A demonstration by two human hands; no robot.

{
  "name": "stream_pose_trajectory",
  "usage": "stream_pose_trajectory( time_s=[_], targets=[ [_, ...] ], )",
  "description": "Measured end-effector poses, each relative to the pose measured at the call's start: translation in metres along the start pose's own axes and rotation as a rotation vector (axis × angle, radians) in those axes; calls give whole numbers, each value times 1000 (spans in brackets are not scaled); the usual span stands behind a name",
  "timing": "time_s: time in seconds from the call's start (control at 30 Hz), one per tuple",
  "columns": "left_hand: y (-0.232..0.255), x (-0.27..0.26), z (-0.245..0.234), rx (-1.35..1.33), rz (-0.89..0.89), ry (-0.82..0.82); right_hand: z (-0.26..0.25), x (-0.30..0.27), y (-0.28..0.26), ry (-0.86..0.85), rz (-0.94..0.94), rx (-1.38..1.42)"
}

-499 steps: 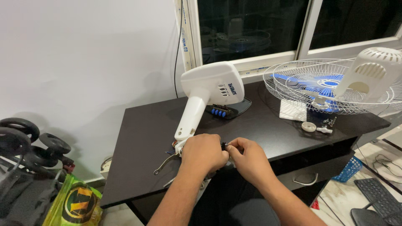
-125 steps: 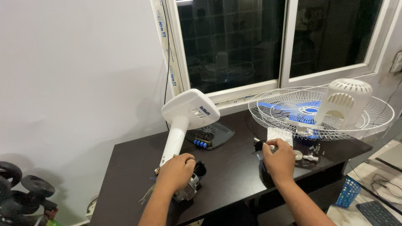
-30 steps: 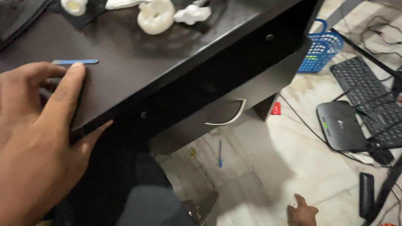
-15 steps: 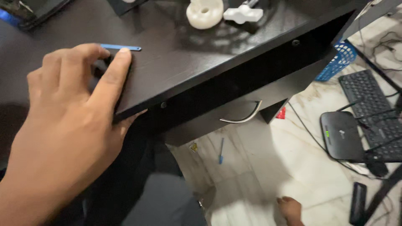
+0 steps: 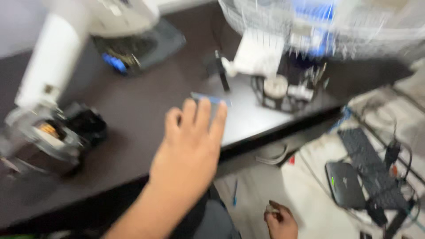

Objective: The person assembles a small electric fan on a desk. They use a screwdriver to tighten screws on the motor housing, then place a capacitor into the fan's back casing and secure it with screws.

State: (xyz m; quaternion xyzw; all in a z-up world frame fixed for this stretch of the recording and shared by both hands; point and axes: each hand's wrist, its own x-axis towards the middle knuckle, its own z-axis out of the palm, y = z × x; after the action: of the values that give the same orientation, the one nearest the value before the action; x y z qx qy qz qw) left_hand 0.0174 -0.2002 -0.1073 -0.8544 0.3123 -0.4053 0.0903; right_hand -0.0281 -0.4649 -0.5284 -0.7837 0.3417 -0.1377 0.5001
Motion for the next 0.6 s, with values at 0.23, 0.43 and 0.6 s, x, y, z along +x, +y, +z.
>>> stream_pose_trajectory(
  time_s=[0.23,0.43,0.6],
  targets=[
    [-4,-8,2,-148,-49,47,-73,-54,-158,247,-784,373],
    [-7,-24,7,-214,-76,72,-142,-129,-313,206,-1361,92],
    [-18,-34,7,-310,-51,84,-140,-144,-391,249,-1255,-5]
  ],
)
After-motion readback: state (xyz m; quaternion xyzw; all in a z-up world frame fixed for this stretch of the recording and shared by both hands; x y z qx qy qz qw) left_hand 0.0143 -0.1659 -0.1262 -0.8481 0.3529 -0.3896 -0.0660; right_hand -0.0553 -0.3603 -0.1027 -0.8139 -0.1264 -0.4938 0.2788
